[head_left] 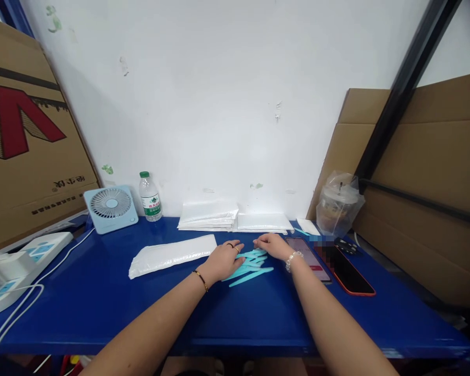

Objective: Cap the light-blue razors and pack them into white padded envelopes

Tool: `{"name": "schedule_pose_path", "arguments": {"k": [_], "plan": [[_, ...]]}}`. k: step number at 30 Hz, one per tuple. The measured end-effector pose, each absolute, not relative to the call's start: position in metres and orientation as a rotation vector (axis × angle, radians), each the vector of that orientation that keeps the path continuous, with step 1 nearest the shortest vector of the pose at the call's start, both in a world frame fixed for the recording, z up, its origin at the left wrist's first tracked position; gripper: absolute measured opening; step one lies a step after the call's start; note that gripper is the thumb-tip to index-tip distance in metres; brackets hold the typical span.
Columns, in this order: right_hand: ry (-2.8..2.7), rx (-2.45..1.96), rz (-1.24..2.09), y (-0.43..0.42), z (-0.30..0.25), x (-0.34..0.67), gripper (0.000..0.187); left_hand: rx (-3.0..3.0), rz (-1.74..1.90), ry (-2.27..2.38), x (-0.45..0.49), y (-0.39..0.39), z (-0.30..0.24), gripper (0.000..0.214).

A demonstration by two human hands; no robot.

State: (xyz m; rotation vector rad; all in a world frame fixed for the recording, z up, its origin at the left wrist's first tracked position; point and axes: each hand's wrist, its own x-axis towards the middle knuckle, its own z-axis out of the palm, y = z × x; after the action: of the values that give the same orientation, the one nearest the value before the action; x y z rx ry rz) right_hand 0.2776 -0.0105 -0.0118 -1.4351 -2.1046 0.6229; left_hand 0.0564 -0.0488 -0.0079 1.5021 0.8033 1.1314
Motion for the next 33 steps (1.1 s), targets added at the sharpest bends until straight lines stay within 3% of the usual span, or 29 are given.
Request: {"name": "schedule_pose_path", "arguments": {"k": [3, 10, 23, 33], "plan": [[-2.072, -1.431, 0.659, -0.001, -0.012, 0.296, 0.019, 1.457, 1.126, 0.859, 0.064, -0.034, -0.006, 0.01], [-2.104, -1.359, 0.78, -0.003, -0.019, 0.304, 0.013, 2.016, 0.662, 1.11, 0.057, -0.011, -0.005, 0.012], [-2.187, -1.325, 0.839, -0.022, -0.008, 0.294, 0.024, 2.179, 0.613, 1.064, 0.05, -0.016, -0.016, 0.018], [-2.079, -1.257, 1.105, -0.014, -0.012, 0.301, 0.029, 2.343, 0.513, 1.175, 0.052, -0.011, -0.01, 0.023]]}}
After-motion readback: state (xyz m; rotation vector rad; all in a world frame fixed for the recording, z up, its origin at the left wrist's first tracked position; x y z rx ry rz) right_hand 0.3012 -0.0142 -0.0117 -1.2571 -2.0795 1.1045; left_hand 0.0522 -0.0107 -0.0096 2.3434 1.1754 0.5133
